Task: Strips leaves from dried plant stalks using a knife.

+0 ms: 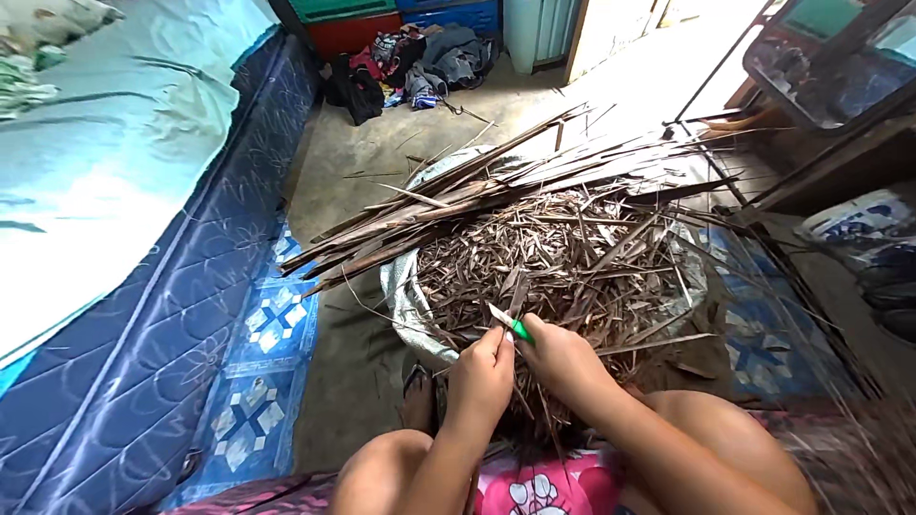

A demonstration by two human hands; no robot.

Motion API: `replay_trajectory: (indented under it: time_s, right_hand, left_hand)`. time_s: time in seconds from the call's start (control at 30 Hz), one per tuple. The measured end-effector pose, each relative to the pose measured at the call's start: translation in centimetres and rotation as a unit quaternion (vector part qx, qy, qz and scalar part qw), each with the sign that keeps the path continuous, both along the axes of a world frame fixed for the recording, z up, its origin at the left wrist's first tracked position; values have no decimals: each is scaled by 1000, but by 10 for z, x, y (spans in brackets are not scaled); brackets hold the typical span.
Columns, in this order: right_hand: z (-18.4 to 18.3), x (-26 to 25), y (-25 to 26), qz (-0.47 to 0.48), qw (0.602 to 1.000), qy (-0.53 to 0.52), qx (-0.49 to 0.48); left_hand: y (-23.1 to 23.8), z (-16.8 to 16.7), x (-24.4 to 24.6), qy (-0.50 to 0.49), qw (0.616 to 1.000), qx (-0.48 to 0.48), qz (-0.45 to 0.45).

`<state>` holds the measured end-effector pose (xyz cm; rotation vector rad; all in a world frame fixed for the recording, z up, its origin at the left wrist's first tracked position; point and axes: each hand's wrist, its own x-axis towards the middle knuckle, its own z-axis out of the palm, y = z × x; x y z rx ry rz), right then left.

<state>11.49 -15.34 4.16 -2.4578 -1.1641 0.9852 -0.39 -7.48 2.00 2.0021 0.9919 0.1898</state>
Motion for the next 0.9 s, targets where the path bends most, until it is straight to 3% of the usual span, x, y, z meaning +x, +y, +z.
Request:
replay_trajectory:
  time_s: [0.13,0.2,0.3,0.47,0.67,0.9]
  right_hand:
    - [-14,10,3,-50,989,-121,61]
    - [-14,34,8,-109,987,-114,22]
    - [-10,58,4,-151,987,-51,24]
    - [-20,44,-9,-65,972,151,170]
    - [-15,38,-16,-81,870,451,182]
    - [-16,47,-12,-183,841,447,245]
  left_hand:
    - [2,1,-2,-78,988,-135,-3]
    - [-1,4,-1,-100,979,-179,-10]
    - [-1,3,-1,-115,972,-207,1]
    - [3,8,-1,-143,958,-244,40]
    - [1,12,0,-136,951,-274,48]
    - [-4,10,2,-97,954,-285,8]
